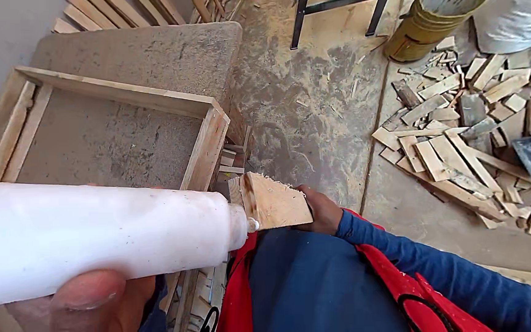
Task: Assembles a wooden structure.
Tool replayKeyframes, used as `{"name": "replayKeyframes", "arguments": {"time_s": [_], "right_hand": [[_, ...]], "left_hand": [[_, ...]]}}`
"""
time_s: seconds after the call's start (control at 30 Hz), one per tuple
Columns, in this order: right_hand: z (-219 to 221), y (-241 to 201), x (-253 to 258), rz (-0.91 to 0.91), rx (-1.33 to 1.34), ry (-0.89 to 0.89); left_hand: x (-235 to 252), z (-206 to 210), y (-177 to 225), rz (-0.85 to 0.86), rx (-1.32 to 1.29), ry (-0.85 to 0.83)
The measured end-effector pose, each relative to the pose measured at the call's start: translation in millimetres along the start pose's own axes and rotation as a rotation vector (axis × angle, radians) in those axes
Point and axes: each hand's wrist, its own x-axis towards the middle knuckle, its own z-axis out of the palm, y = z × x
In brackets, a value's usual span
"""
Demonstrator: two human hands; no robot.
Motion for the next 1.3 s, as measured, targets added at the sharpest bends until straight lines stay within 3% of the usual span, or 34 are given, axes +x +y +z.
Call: {"name": "replayKeyframes", "arguments": {"time_s": [0.13, 0.4, 0.57, 0.73, 0.87, 1.0, 1.13, 1.3], "right_hand": [[-1, 1, -2, -0.014, 0.006, 0.007], [4, 2, 0, -0.015, -0.009, -0.003], [5, 1, 1, -0.045, -0.02, 0.011], [8, 3, 3, -0.049, -0.033, 0.018], [7, 4, 4, -0.01, -0.047, -0.001], [8, 7, 5, -0.042, -0.054, 0.011], [6, 11, 6, -0.062, -0.054, 0.035], [5, 10, 7, -0.088, -0.043, 0.052]], "left_hand": [[17, 12, -3, 0.118, 0.098, 0.1], [45, 23, -11, 0.139, 0.103, 0.015], [44, 15, -9, 0.031, 0.012, 0.006], [58, 18, -20, 0.09, 0.041, -0.03], [52, 15, -18, -0.02, -0.038, -0.056], [63, 19, -25, 0.041, -0.009, -0.082], [55, 10, -22, -0.1, -0.098, -0.135], [69, 22, -29, 0.021, -0.043, -0.054]]}}
